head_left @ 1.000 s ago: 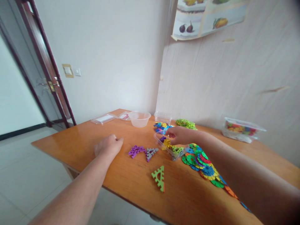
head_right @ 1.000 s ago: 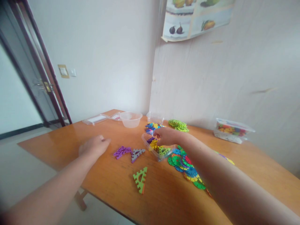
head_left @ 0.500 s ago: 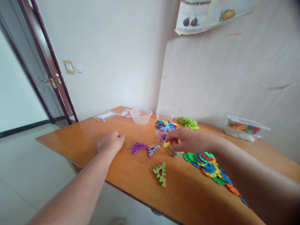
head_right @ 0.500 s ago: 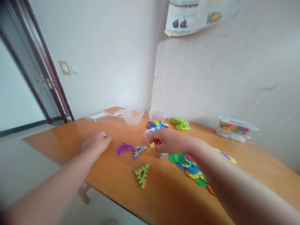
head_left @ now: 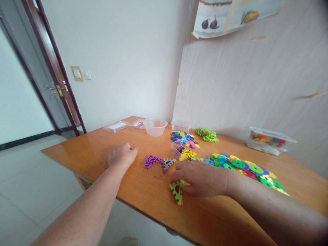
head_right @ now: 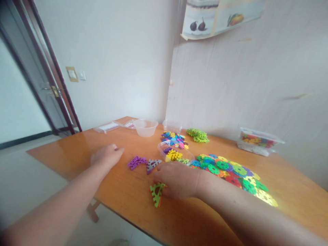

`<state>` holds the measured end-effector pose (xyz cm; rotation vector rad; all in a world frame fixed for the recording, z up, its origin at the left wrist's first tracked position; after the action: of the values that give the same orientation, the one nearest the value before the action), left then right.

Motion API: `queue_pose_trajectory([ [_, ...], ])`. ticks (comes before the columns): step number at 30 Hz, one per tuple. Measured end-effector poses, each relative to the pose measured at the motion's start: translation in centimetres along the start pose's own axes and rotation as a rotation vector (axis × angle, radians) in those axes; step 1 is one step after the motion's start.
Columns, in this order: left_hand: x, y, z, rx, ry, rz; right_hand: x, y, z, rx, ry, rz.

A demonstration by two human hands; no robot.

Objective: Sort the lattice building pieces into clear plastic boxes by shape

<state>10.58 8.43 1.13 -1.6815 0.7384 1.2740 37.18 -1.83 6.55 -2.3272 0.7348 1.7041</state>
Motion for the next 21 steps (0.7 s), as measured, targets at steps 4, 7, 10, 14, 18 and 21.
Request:
queue_pose_trajectory([
  [4,-0.1,0.0,0.0,-0.001,-0.001,-0.003,0.2,-0.3,0.0,0.006,-0.011,0.015],
  [7,-0.1,-0.1,-0.1,0.006,-0.002,0.003,0.0,-0.4,-0.2,0.002,-0.016,0.037],
  [10,-0.1,-0.1,-0.1,0.008,-0.003,0.005,-1.0,-0.7,-0.9,0.011,-0.084,0.057],
  [14,-0.1,-0.1,-0.1,0.008,-0.004,0.004,-3.0,-2.3,-2.2,0.109,-0.197,0.057],
  [18,0.0,0.0,-0.1,0.006,-0.007,0.005,-4.3,-4.8,-3.7,0.193,-0.245,0.068],
  [21,0.0,0.0,0.0,0.005,-0.006,0.005,-4.6,-7.3,-4.8,0.296,-0.287,0.046],
])
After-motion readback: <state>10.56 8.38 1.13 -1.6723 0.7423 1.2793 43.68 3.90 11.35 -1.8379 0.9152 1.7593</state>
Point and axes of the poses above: each hand's wrist, its own z-axis towards the middle knuckle, its own x-axis out of the palm, y = z × x, the point moved 8 cm from there along z, towards the middle knuckle, and after that the axes turned 12 degrees about y, right-handed, at the moved point
